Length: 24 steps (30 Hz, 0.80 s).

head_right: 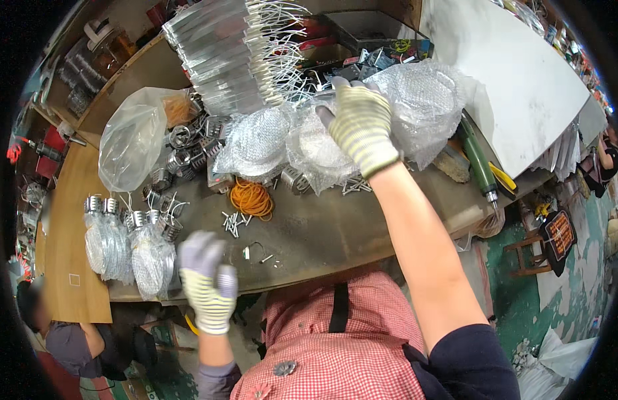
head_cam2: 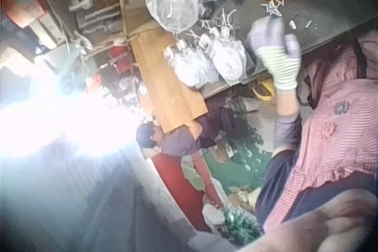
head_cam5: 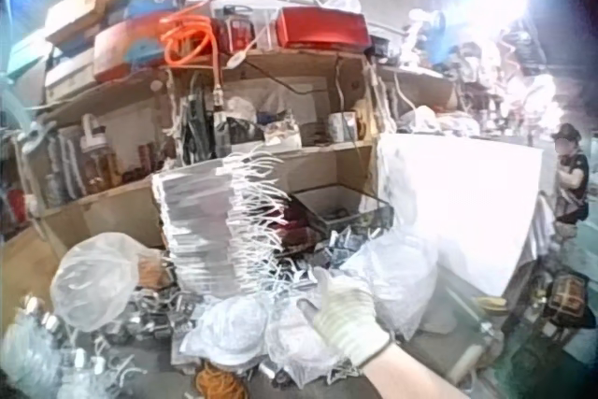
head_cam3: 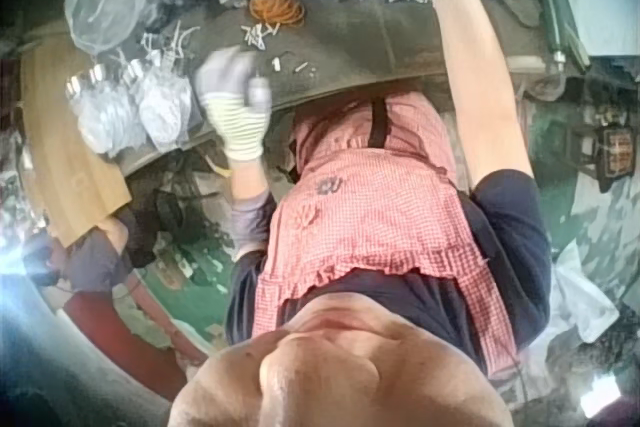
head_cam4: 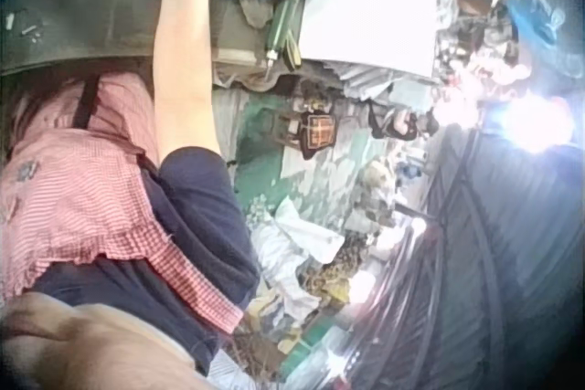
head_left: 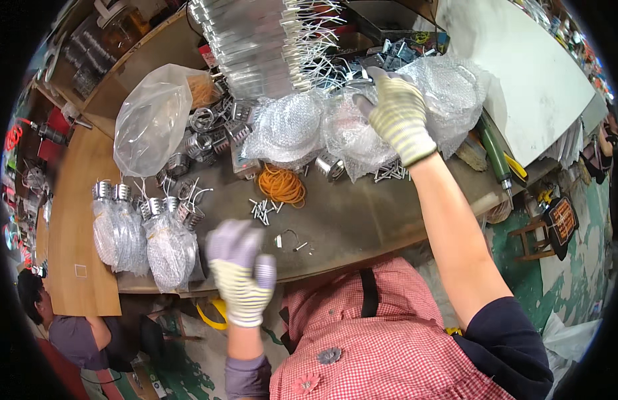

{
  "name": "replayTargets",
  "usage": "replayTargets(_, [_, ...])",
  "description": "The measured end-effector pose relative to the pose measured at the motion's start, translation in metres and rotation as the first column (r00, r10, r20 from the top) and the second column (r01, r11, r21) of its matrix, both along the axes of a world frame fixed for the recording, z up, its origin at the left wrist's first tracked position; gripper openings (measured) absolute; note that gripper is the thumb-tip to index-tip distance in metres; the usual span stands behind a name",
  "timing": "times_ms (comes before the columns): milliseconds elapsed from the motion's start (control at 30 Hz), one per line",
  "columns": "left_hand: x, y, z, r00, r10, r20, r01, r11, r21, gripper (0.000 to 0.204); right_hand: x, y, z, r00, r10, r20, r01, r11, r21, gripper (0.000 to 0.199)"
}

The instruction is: Assembling small metal components, likely light fixtures, using an electric screwdriver in a workshop setting.

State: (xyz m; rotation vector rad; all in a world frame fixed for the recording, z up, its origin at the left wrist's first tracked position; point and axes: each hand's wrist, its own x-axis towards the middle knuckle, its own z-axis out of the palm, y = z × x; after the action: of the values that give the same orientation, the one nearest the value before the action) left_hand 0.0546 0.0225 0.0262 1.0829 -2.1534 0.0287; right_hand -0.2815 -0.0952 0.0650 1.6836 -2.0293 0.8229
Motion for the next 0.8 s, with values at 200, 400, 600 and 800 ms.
replayTargets(200, [-0.04, 0.006, -0.024, 0.998, -0.054, 0.025, 0.052, 0.996, 0.077, 0.037, -0.031, -0.042, -0.01, 0.993, 0.114, -0.038, -0.112, 0.992, 0.052, 0.028])
replayTargets(400, [-0.038, 0.001, -0.028, 0.998, -0.009, 0.055, 0.004, 0.995, 0.101, 0.026, -0.034, -0.002, 0.009, 0.87, 0.492, -0.041, -0.455, 0.768, -0.451, 0.02])
replayTargets(600, [-0.031, -0.014, -0.019, 0.996, 0.07, 0.054, -0.074, 0.995, 0.066, 0.013, -0.017, 0.04, 0.064, 0.319, 0.927, 0.196, -0.939, 0.338, -0.068, 0.02])
replayTargets(800, [-0.029, -0.013, -0.024, 0.987, 0.155, 0.045, -0.157, 0.985, 0.068, 0.014, 0.038, 0.052, -0.005, 0.103, 0.988, 0.118, -0.938, 0.057, 0.342, 0.022])
